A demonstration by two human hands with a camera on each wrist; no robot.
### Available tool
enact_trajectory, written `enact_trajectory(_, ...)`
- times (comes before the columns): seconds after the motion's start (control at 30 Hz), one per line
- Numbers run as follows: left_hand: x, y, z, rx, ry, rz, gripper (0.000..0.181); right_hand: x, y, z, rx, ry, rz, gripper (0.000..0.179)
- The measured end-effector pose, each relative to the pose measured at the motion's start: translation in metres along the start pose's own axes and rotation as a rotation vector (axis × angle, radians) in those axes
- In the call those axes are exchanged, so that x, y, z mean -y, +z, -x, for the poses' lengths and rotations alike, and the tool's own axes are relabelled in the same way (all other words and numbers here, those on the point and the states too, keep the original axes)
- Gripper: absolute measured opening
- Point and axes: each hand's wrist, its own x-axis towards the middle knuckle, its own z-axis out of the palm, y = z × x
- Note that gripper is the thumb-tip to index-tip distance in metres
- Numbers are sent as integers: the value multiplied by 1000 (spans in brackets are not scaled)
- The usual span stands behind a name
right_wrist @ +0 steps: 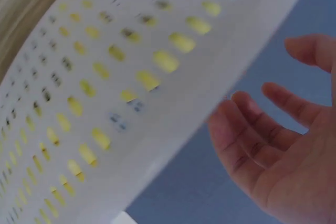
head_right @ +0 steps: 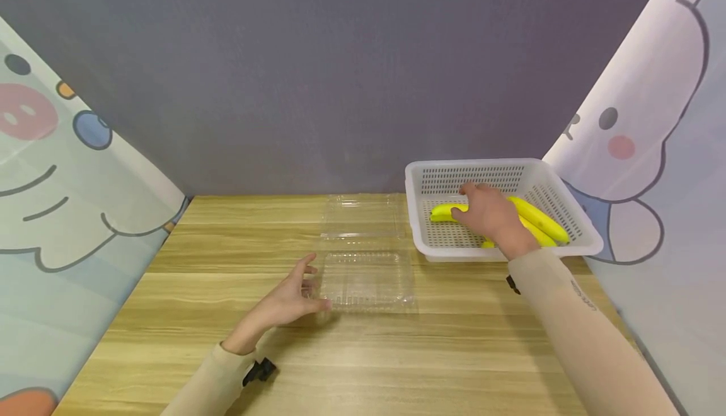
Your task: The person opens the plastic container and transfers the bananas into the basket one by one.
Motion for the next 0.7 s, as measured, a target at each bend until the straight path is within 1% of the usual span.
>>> enact_trajectory(0.17, -2, 0, 4, 1, 4, -11, 116, 14, -1, 13, -46, -34, -24, 51)
enact_trajectory(0.3, -4, -1, 7, -9, 3, -46, 113, 24, 0, 25, -69, -69, -49, 46)
enact_trajectory(0.4, -7, -3, 10, -25, -10, -89, 109, 30, 3, 32, -76, -77, -78, 42)
enact_trajectory(0.5, -10, -5, 12, -51, -15, -136, 104, 35, 6, 38, -95, -82, -99, 38)
enact_trajectory(0.57, -12, -6, 13, -70, -11, -174, 101, 39, 8, 42, -123, -91, -105, 35)
enact_trajectory(0.7, -16, -8, 16, -140, 10, -242, 92, 46, 13, 51, -172, -100, -119, 34)
